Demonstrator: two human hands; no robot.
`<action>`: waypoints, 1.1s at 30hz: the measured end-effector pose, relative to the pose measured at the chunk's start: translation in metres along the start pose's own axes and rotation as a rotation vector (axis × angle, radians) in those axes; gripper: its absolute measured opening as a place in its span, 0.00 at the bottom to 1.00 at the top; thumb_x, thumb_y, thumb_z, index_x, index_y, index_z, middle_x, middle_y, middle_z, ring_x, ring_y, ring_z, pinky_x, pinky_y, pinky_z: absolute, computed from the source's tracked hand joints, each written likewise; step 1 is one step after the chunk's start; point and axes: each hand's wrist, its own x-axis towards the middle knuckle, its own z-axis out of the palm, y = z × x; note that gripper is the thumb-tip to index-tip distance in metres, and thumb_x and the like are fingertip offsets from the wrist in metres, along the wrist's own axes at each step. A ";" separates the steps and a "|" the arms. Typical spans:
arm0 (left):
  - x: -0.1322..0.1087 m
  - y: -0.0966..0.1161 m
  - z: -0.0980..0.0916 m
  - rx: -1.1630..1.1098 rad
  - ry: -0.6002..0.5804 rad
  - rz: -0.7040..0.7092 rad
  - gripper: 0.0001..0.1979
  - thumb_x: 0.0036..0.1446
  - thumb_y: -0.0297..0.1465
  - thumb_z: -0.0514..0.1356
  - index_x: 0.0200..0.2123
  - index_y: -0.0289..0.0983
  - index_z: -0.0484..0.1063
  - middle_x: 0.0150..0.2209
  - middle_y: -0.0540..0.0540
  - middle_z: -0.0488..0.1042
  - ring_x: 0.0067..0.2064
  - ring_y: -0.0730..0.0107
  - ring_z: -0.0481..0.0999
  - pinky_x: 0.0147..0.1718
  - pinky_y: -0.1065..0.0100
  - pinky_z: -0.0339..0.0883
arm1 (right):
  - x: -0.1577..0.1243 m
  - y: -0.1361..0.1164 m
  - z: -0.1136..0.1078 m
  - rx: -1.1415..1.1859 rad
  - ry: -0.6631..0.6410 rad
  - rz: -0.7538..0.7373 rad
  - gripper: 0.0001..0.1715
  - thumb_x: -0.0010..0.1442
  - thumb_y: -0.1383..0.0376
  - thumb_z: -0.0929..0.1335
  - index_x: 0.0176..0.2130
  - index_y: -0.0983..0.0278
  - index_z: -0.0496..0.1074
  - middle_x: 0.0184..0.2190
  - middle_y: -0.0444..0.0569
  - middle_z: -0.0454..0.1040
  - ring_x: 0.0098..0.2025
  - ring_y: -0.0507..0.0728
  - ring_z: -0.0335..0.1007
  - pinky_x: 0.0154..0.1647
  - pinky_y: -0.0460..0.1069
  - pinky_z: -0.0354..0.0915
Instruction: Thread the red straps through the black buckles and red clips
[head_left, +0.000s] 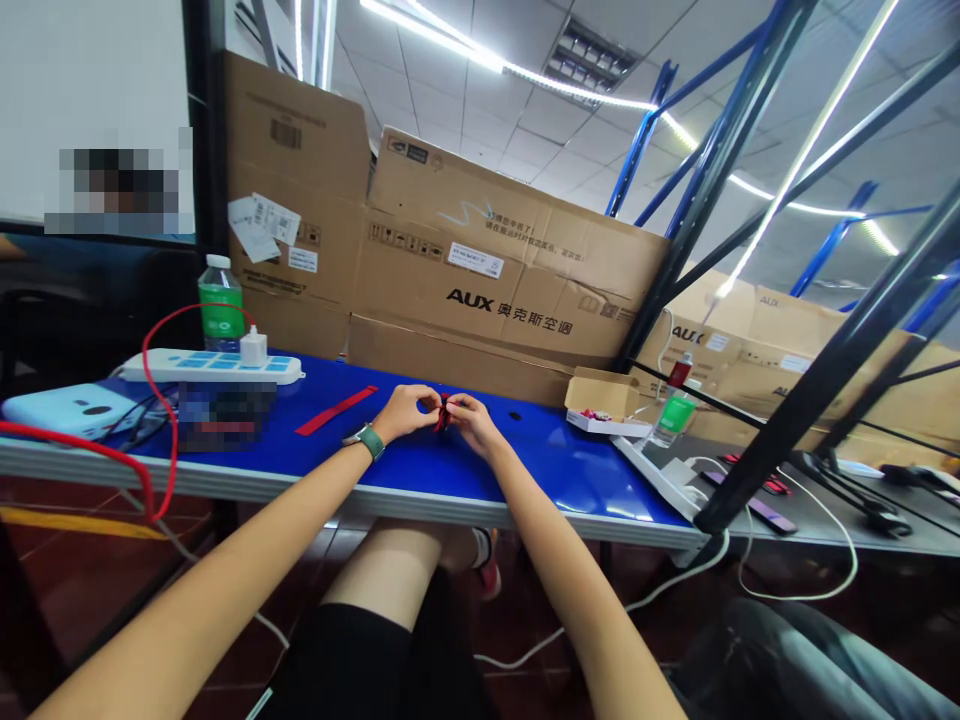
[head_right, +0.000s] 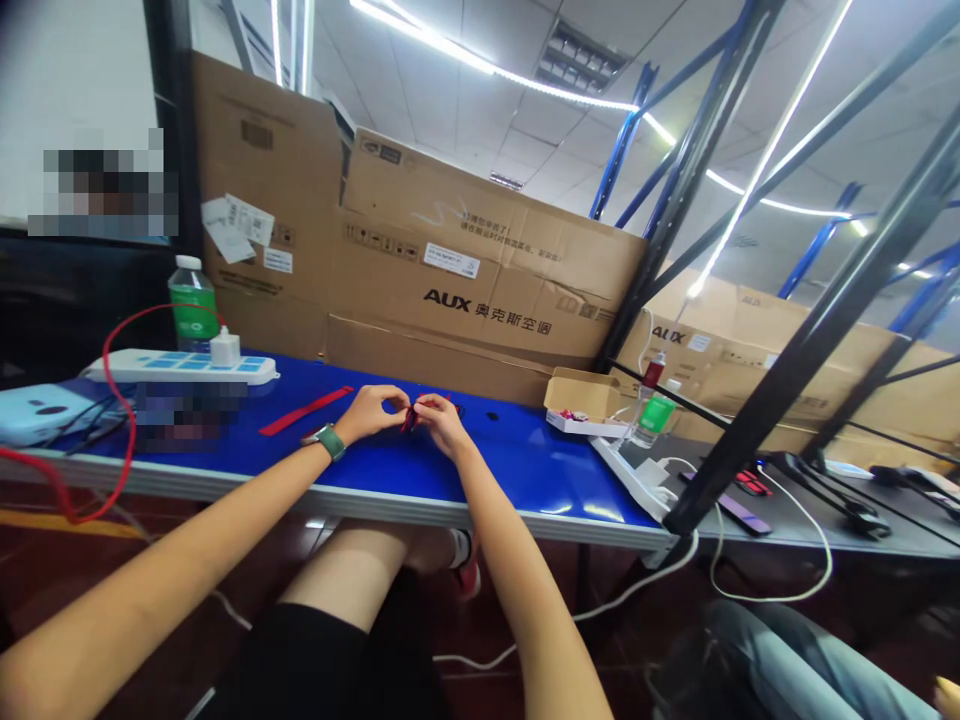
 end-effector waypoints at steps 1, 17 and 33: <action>0.000 0.000 0.000 0.005 0.004 -0.006 0.06 0.50 0.33 0.64 0.31 0.38 0.78 0.31 0.47 0.80 0.33 0.65 0.78 0.39 0.66 0.71 | 0.001 0.000 -0.001 0.007 0.021 -0.003 0.24 0.42 0.56 0.80 0.36 0.62 0.73 0.29 0.44 0.77 0.29 0.52 0.72 0.36 0.49 0.70; -0.001 -0.014 0.005 -0.048 -0.009 -0.027 0.17 0.50 0.40 0.69 0.37 0.38 0.69 0.37 0.47 0.76 0.32 0.68 0.75 0.32 0.68 0.70 | -0.004 -0.004 -0.007 0.111 0.043 0.009 0.27 0.48 0.56 0.79 0.44 0.59 0.69 0.39 0.45 0.78 0.37 0.57 0.78 0.35 0.52 0.75; -0.007 -0.026 -0.013 0.535 -0.019 -0.235 0.10 0.53 0.25 0.59 0.35 0.41 0.79 0.40 0.44 0.81 0.44 0.57 0.77 0.44 0.62 0.64 | 0.003 0.009 -0.004 -0.863 -0.029 -0.223 0.11 0.55 0.66 0.73 0.41 0.62 0.75 0.38 0.46 0.78 0.38 0.54 0.73 0.45 0.50 0.69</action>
